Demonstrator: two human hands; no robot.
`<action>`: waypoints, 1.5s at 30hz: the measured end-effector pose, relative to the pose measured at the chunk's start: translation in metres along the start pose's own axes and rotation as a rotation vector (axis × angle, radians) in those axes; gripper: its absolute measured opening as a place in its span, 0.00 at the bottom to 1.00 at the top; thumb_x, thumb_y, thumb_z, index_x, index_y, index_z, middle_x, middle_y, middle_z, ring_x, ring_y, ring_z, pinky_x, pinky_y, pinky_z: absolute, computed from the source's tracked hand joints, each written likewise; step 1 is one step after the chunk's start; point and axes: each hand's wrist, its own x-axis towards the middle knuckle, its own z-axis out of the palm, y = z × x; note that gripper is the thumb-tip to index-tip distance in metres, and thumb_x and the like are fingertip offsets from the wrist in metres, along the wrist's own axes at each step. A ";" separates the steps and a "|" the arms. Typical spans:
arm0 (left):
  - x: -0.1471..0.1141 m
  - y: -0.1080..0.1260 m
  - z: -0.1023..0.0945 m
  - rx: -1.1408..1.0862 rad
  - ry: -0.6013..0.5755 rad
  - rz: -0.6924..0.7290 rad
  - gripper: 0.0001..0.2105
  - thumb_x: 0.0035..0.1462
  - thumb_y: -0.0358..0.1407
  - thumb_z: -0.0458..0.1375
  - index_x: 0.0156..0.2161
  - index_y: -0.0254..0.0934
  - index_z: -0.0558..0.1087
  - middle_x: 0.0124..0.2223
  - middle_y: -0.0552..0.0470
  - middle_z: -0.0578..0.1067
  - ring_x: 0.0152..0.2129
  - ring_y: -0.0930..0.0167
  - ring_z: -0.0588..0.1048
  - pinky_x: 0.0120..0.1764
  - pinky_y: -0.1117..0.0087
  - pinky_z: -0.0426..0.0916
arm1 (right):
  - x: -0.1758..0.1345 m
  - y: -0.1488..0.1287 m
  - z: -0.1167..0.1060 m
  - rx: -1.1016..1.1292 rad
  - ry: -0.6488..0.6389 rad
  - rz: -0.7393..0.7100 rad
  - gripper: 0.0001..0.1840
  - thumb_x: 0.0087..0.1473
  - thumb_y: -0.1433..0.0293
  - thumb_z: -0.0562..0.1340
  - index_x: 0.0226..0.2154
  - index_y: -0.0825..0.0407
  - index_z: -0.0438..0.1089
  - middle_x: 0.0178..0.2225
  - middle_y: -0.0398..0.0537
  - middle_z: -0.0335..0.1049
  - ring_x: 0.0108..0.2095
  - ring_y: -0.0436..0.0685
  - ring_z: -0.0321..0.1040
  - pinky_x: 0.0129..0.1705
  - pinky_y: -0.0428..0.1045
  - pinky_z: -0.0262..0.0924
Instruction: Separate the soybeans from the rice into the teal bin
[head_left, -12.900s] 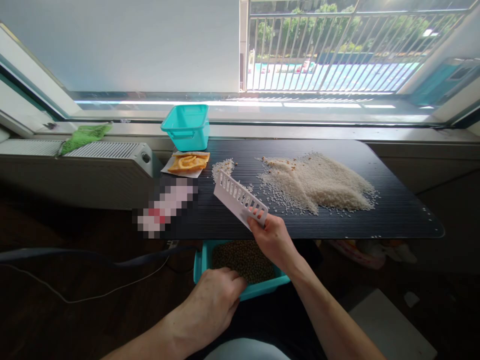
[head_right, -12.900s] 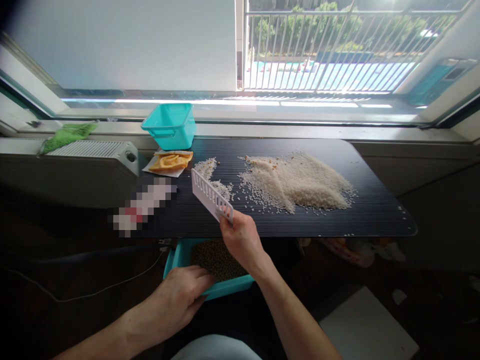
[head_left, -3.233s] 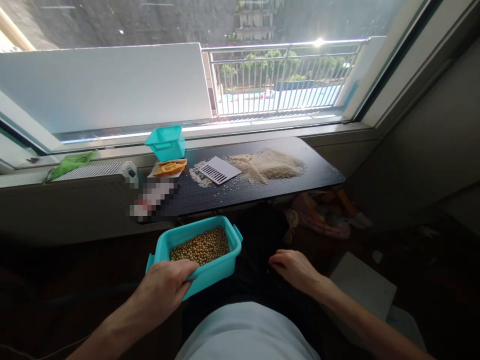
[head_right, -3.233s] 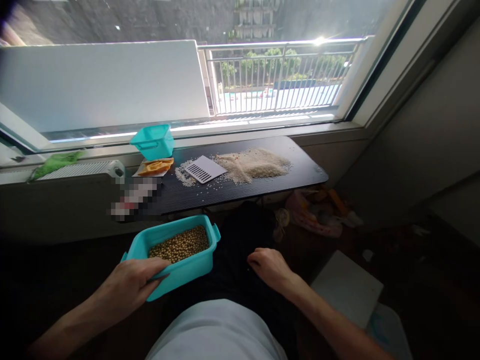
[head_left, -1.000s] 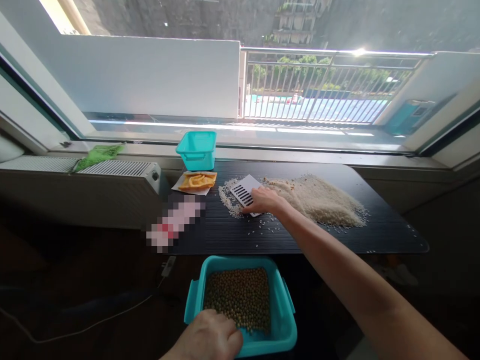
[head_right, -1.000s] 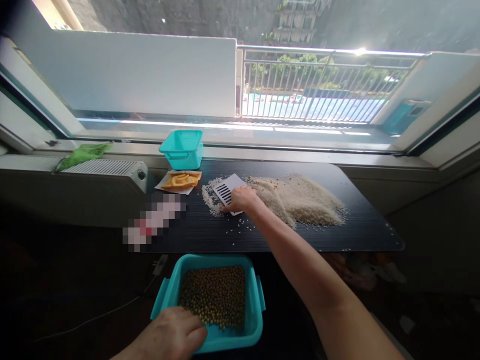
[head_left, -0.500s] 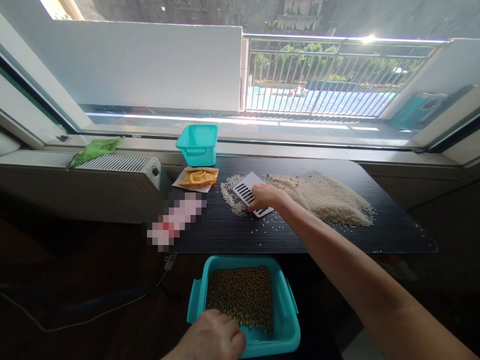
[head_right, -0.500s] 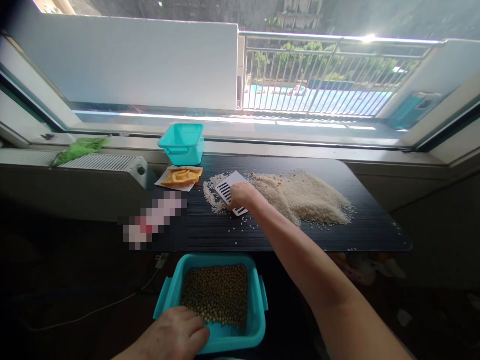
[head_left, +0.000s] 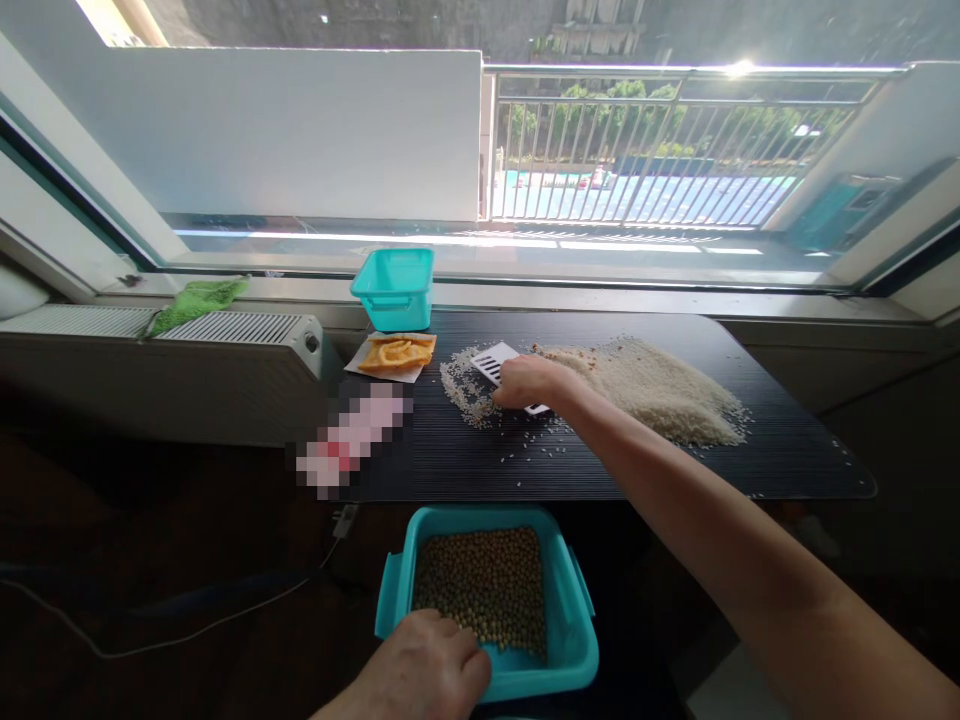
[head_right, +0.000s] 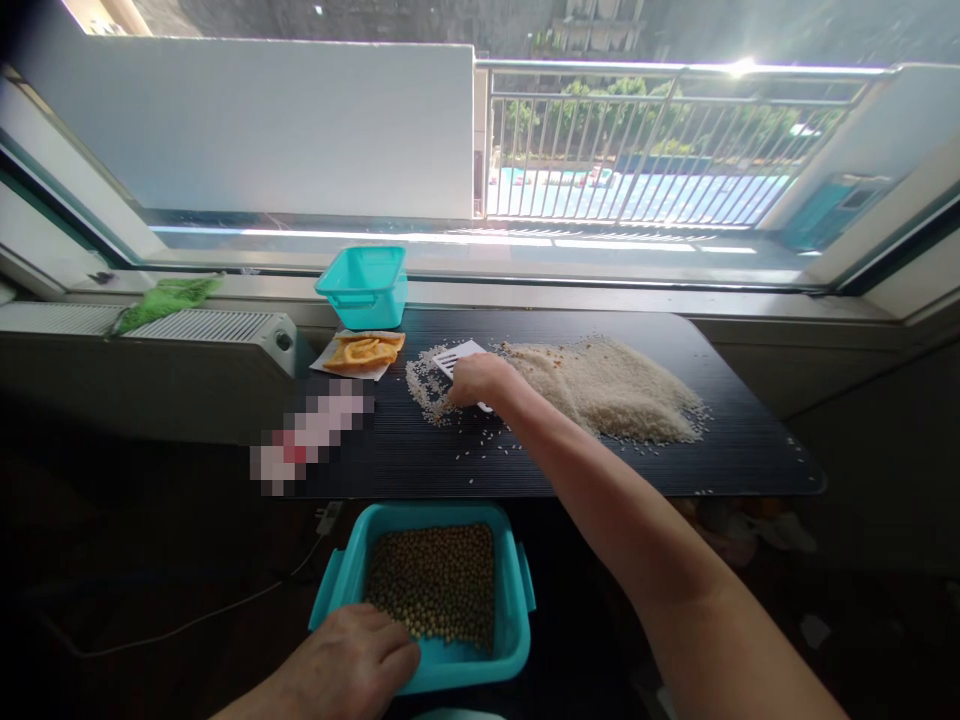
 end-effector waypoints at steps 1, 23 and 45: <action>0.000 0.001 -0.002 -0.001 -0.012 -0.001 0.05 0.57 0.28 0.61 0.32 0.36 0.68 0.30 0.54 0.75 0.23 0.69 0.74 0.26 0.70 0.64 | -0.002 0.003 -0.005 0.010 0.004 0.010 0.19 0.51 0.67 0.61 0.43 0.59 0.77 0.39 0.60 0.79 0.37 0.61 0.75 0.36 0.49 0.67; -0.004 0.008 -0.037 -0.197 -0.061 -0.280 0.10 0.53 0.20 0.54 0.35 0.37 0.69 0.35 0.53 0.77 0.29 0.69 0.75 0.33 0.72 0.68 | -0.063 0.057 0.002 0.317 0.286 -0.091 0.16 0.61 0.65 0.52 0.39 0.51 0.73 0.25 0.46 0.71 0.23 0.51 0.61 0.27 0.48 0.50; 0.015 -0.002 -0.040 -0.180 -0.227 -0.313 0.12 0.54 0.19 0.50 0.37 0.37 0.69 0.37 0.52 0.76 0.32 0.67 0.74 0.37 0.68 0.69 | -0.071 0.051 0.001 0.181 0.265 -0.121 0.16 0.60 0.66 0.53 0.42 0.46 0.75 0.32 0.48 0.77 0.27 0.54 0.67 0.28 0.48 0.51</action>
